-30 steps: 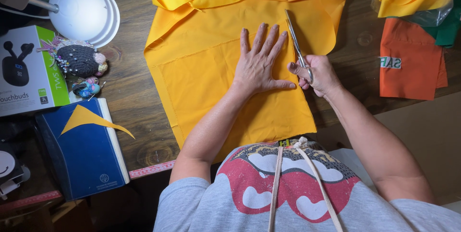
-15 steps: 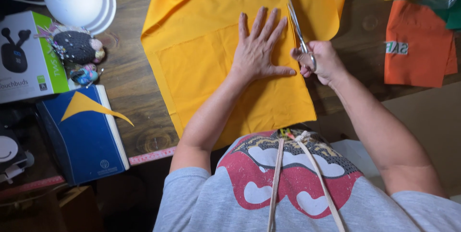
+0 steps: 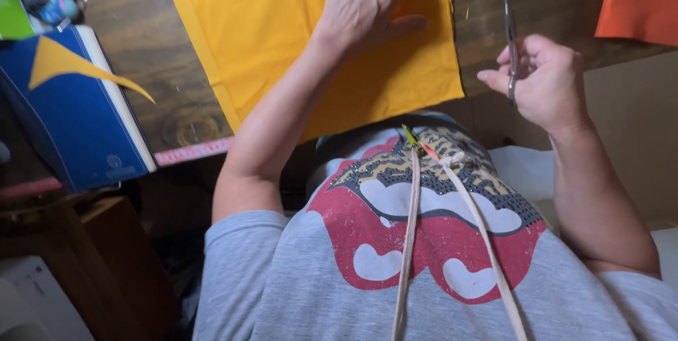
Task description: Cutting a rectangular piece of yellow fabric using scissors on a wooden work surface.
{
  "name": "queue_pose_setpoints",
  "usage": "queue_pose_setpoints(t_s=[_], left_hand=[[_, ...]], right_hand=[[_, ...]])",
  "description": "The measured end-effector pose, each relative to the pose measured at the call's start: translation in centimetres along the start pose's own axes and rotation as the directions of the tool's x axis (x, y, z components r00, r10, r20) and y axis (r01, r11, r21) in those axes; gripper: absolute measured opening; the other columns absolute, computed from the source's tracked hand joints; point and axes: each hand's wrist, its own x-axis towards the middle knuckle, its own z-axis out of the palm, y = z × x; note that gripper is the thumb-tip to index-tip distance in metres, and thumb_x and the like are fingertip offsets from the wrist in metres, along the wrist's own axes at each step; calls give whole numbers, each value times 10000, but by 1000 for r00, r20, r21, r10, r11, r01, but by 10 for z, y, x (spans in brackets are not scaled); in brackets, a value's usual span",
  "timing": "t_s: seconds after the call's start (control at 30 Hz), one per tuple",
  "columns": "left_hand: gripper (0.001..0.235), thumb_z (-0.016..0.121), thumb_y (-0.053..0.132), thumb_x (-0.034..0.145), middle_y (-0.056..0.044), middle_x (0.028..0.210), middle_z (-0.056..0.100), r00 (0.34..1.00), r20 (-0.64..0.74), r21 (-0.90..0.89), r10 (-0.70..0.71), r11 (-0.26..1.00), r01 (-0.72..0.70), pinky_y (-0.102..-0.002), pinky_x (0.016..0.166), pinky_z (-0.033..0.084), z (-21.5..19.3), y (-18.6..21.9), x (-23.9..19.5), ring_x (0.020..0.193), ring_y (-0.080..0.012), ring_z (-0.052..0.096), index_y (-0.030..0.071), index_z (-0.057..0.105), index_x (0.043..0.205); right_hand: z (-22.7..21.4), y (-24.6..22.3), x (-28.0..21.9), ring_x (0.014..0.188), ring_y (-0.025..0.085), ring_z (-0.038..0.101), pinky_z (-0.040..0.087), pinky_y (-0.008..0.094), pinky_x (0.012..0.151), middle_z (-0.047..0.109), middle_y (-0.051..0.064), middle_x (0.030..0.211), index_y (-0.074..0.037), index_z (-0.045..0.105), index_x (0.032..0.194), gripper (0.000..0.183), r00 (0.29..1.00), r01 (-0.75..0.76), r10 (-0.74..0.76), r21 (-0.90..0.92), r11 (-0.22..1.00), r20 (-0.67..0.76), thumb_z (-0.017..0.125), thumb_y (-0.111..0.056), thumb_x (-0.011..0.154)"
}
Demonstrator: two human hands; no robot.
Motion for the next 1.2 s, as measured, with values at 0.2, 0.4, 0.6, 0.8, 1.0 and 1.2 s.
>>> queue_pose_setpoints(t_s=[0.2,0.4,0.6,0.8,1.0,1.2], left_hand=[[604,872,457,1006,-184,1539,508,994,32,-219,-102,970,106,-779,1139,77,-45,45,-86,1483,-431,270,107,624,1431],[970,600,843,937,-140,1713,188,827,244,-136,-507,826,547,-688,1244,-24,-85,54,-198,1592,-376,101,214,406,1649],[975,684,758,896,-284,1641,306,632,-14,-94,-775,630,771,-665,1245,206,-92,80,-253,1543,-469,266,75,480,1561],[793,901,561,841,-89,1107,660,300,-339,-214,-892,384,898,-483,970,481,-62,79,-259,1034,-340,673,157,578,1442],[611,959,542,717,31,785,768,30,63,-323,-998,8,946,-500,757,583,-64,45,-258,806,-297,786,338,606,1171],[696,992,331,699,-76,784,722,16,138,-437,-990,-46,898,-513,757,591,-98,61,-246,825,-376,767,163,590,1242]], right_hand=[[25,-11,1,778,118,664,566,259,738,711,90,879,-5,634,1043,382,993,111,-115,141,984,21,972,23,866],[25,-10,3,790,139,708,578,300,744,753,83,895,8,695,1042,298,969,246,-246,-7,969,26,937,17,868],[36,-12,4,735,89,632,551,264,646,736,63,920,-30,632,1037,421,982,183,-180,65,981,-54,1005,-54,841],[59,-5,8,718,163,724,574,256,658,757,70,856,-28,678,1056,353,964,214,-198,74,974,-178,960,19,847],[58,1,15,735,191,727,571,291,689,742,51,823,-42,726,1078,326,957,234,-235,-22,972,-173,944,0,840],[52,-3,4,726,168,696,550,292,711,723,52,817,-58,720,1092,250,983,151,-152,-18,988,-108,841,-16,877]])
